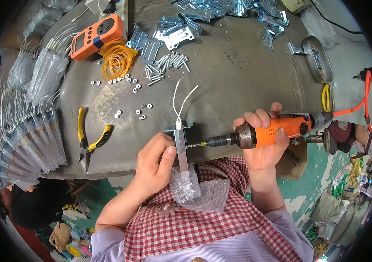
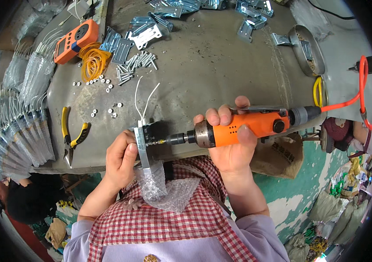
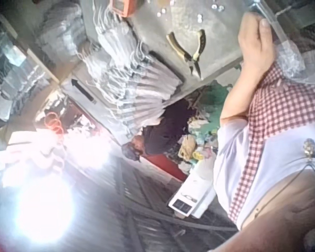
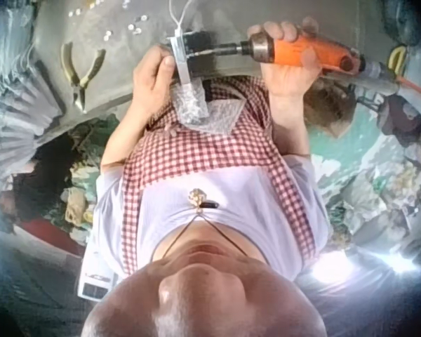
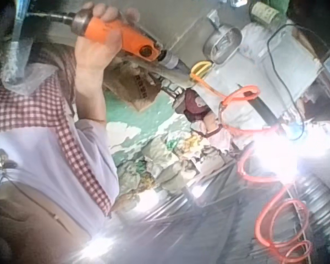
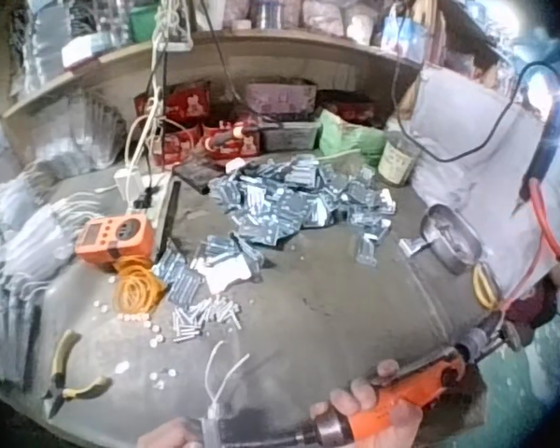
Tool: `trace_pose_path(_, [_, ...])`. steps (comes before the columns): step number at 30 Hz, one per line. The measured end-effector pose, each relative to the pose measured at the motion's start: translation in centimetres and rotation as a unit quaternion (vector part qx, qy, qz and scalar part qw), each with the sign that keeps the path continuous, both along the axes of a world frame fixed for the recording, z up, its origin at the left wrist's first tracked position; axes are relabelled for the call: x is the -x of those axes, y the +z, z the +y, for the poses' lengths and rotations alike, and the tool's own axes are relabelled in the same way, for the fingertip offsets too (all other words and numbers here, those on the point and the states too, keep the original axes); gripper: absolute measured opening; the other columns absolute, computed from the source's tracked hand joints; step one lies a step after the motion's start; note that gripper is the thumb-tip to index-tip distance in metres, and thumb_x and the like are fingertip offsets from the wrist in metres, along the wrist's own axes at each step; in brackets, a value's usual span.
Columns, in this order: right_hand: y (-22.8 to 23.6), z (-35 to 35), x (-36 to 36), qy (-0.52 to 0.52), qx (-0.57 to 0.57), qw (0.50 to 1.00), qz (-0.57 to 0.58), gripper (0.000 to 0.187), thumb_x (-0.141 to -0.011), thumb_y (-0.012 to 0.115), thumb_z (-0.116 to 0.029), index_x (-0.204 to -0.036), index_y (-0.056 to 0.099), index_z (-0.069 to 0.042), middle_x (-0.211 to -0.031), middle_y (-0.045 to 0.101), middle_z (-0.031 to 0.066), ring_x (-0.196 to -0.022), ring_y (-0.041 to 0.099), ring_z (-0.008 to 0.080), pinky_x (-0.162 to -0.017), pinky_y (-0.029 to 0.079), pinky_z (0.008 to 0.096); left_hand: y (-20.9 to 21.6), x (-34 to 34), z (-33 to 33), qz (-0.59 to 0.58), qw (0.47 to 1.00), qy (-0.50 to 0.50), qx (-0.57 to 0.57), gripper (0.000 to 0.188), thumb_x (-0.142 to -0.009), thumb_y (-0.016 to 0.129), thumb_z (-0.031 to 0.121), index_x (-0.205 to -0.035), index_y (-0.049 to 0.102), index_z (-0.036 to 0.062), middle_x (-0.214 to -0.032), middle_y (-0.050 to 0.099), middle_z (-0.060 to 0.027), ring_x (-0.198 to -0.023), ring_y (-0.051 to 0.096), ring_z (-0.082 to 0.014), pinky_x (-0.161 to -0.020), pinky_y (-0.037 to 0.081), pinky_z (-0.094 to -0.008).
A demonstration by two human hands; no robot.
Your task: Assembling small electronic modules by attaching metal brackets with screws using a power screwdriver.
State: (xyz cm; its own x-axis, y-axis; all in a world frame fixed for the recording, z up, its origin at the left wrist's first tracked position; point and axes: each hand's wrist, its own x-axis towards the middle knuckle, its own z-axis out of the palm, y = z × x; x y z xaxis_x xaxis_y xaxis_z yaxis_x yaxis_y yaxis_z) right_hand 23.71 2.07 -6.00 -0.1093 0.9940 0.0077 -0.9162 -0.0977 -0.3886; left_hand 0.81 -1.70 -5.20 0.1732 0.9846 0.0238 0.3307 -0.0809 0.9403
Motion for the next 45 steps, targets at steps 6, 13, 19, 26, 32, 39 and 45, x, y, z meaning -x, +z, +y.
trace_pose_path(6, [0.0, 0.1, 0.4, 0.006, -0.009, 1.000, -0.007, 0.045, -0.077, 0.069, -0.024, -0.115, 0.045, -0.021, -0.088, 0.055, -0.0003, -0.091, 0.051, 0.0162, -0.094, 0.034, 0.0449, 0.3, 0.2, 0.1, 0.007, 1.000, 0.000, -0.002, 0.015, -0.088, 0.049, 0.011, -0.079, 0.050, -0.0004, -0.074, 0.050, -0.0116, -0.067, 0.051, -0.0268, -0.063, 0.042, -0.0326])
trace_pose_path(13, [-0.9, -0.4, 0.5, -0.008, 0.012, 1.000, 0.014, 0.045, -0.078, 0.067, -0.024, -0.116, 0.044, -0.019, -0.090, 0.054, 0.0002, -0.092, 0.050, 0.0167, -0.095, 0.033, 0.0448, 0.9, 3.3, 2.5, 0.237, 0.946, -0.045, -0.218, 0.023, -0.070, 0.069, 0.013, -0.089, 0.062, 0.0041, -0.089, 0.060, -0.0093, -0.081, 0.058, -0.0257, -0.069, 0.046, -0.0362])
trace_pose_path(19, [-1.0, -0.4, 0.7, -0.003, -0.002, 1.000, 0.008, 0.045, -0.078, 0.067, -0.024, -0.117, 0.044, -0.019, -0.092, 0.054, 0.0008, -0.093, 0.050, 0.0171, -0.096, 0.032, 0.0445, 1.1, 4.8, 4.3, 0.447, 0.851, -0.013, -0.277, 0.022, -0.065, 0.065, 0.004, -0.087, 0.063, 0.0045, -0.091, 0.060, -0.0042, -0.088, 0.056, -0.0228, -0.077, 0.042, -0.0349])
trace_pose_path(26, [-0.6, -0.4, 0.4, -0.008, -0.011, 1.000, 0.007, 0.045, -0.078, 0.067, -0.024, -0.118, 0.045, -0.019, -0.091, 0.054, 0.0009, -0.093, 0.050, 0.0172, -0.095, 0.032, 0.0439, 1.0, 4.7, 4.0, 0.416, 0.852, -0.033, -0.314, 0.030, -0.062, 0.063, 0.005, -0.092, 0.062, 0.0049, -0.092, 0.060, -0.0042, -0.087, 0.056, -0.0207, -0.077, 0.041, -0.0350])
trace_pose_path(32, [-0.2, -0.4, 0.2, -0.016, 0.014, 1.000, 0.015, 0.046, -0.078, 0.067, -0.023, -0.119, 0.046, -0.019, -0.089, 0.053, 0.0005, -0.092, 0.049, 0.0166, -0.095, 0.032, 0.0434, 1.1, 2.6, 0.0, 0.028, 0.994, 0.104, 0.000, 0.013, -0.080, 0.060, -0.006, -0.091, 0.062, -0.0022, -0.092, 0.060, -0.0098, -0.081, 0.059, -0.0142, -0.071, 0.047, -0.0256])
trace_pose_path(39, [-0.2, -0.4, 0.1, -0.021, 0.005, 1.000, 0.009, 0.046, -0.078, 0.067, -0.023, -0.119, 0.046, -0.020, -0.088, 0.052, 0.0004, -0.091, 0.049, 0.0167, -0.095, 0.032, 0.0433, 0.2, 2.1, -1.9, -0.095, 0.986, 0.137, 0.026, 0.014, -0.083, 0.057, -0.006, -0.097, 0.056, -0.0048, -0.096, 0.058, -0.0101, -0.081, 0.060, -0.0149, -0.072, 0.049, -0.0266])
trace_pose_path(45, [0.0, -0.4, 0.2, -0.015, -0.002, 1.000, 0.004, 0.045, -0.078, 0.066, -0.023, -0.119, 0.046, -0.020, -0.088, 0.052, 0.0006, -0.092, 0.049, 0.0169, -0.095, 0.031, 0.0438, 0.2, 1.3, -1.9, -0.195, 0.971, 0.126, 0.060, 0.015, -0.084, 0.056, -0.006, -0.099, 0.056, -0.0057, -0.100, 0.057, -0.0109, -0.087, 0.062, -0.0170, -0.077, 0.051, -0.0270])
